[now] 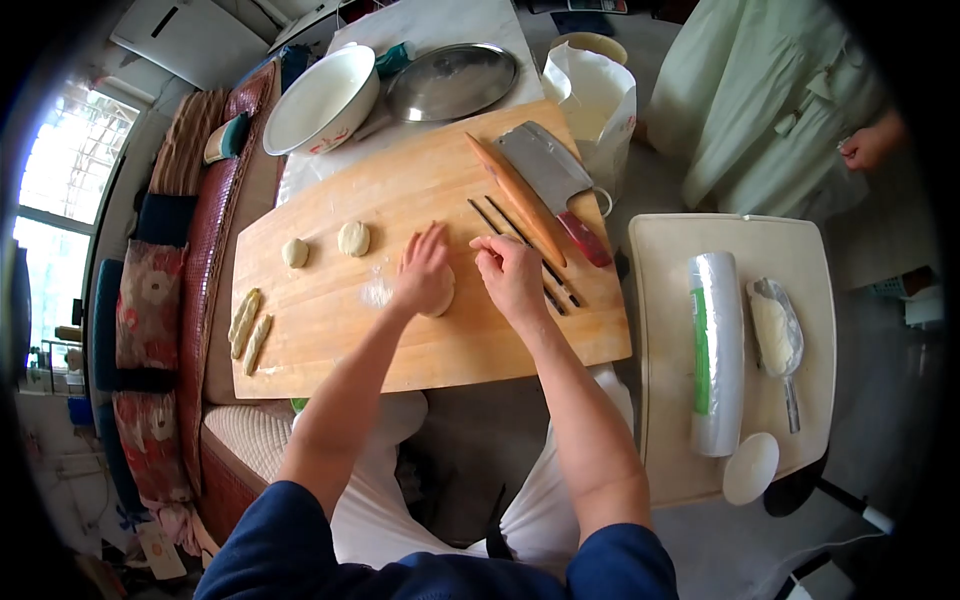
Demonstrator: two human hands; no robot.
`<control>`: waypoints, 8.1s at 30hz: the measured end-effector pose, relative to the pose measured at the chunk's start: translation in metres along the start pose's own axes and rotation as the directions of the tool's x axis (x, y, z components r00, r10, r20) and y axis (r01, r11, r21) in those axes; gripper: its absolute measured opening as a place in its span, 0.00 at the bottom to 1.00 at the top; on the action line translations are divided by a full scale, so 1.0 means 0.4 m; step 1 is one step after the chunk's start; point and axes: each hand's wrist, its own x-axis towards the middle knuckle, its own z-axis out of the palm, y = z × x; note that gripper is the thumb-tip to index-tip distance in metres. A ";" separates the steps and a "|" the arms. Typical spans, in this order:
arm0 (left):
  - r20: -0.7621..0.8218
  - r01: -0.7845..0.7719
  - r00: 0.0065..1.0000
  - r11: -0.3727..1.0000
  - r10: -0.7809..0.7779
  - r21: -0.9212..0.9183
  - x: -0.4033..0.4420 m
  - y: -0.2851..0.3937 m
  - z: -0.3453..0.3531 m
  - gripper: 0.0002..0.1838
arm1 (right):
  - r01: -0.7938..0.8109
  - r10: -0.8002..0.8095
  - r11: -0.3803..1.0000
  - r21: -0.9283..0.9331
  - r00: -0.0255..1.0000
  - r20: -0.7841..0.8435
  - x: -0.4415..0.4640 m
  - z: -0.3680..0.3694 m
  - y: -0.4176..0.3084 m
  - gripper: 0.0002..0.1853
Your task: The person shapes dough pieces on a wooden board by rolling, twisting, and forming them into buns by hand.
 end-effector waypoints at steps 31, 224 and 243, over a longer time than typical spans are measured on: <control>-0.090 0.334 0.937 0.941 -0.337 -0.047 -0.060 0.068 -0.195 0.27 | 0.046 -0.045 0.996 -0.070 0.999 0.016 -0.003 0.004 0.010 0.07; 0.456 0.516 0.831 0.134 -0.318 -0.846 -0.154 -0.092 -0.411 0.22 | -0.428 0.276 0.874 0.231 0.828 0.489 -0.022 0.228 -0.020 0.19; 0.450 0.479 0.878 0.317 -0.164 -0.819 -0.152 -0.104 -0.471 0.27 | -0.753 0.320 0.645 0.131 0.422 0.848 -0.012 0.253 -0.025 0.21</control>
